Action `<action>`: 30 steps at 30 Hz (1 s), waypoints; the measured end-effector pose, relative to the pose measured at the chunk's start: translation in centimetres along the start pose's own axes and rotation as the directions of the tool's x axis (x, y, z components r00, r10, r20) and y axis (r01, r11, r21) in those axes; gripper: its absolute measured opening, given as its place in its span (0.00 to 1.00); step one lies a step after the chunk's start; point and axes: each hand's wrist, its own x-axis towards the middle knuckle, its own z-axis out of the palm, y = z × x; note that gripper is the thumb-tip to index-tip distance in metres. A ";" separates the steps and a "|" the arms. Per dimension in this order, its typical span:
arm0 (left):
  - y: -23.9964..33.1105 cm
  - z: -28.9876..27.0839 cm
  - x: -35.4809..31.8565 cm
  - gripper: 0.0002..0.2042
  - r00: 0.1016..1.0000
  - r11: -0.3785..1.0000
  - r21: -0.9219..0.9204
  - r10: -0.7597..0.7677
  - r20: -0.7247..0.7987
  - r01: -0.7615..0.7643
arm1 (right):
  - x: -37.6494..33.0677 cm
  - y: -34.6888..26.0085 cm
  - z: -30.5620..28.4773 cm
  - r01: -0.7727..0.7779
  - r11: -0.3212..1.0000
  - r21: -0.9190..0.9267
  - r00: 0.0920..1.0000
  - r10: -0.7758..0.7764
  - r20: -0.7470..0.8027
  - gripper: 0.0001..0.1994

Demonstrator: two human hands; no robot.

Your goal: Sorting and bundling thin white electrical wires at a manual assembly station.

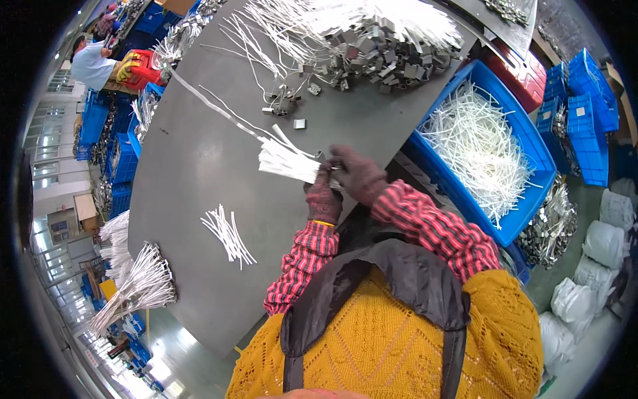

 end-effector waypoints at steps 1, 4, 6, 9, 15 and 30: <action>0.5 -1.1 0.7 0.10 0.994 0.997 0.069 -0.036 -0.102 0.043 | 1.3 -1.2 1.8 0.050 0.994 -0.094 0.999 -0.048 0.019 0.27; 2.6 -4.1 2.4 0.12 0.972 0.994 0.101 -0.014 -0.233 0.038 | 4.5 -2.6 3.6 0.066 0.987 -0.145 0.993 -0.051 0.102 0.24; 4.3 -6.3 2.9 0.11 0.956 0.982 -0.057 -0.188 -0.226 0.180 | 7.4 -2.0 4.2 0.023 0.996 -0.082 0.993 -0.013 0.117 0.21; 6.2 -9.5 2.7 0.12 0.923 0.827 0.465 -0.151 -0.355 0.314 | 12.5 0.4 3.7 0.169 0.838 -0.519 0.985 -0.155 0.071 0.26; 6.9 -15.5 2.2 0.10 0.905 0.968 0.064 -0.202 -0.374 0.242 | 20.1 3.4 5.3 0.278 0.595 -0.754 0.960 -0.171 0.219 0.23; 12.0 -15.9 4.5 0.12 0.967 0.847 -0.498 -0.249 -0.060 0.187 | 22.1 -1.9 6.9 0.377 0.622 -0.686 0.924 -0.305 0.231 0.17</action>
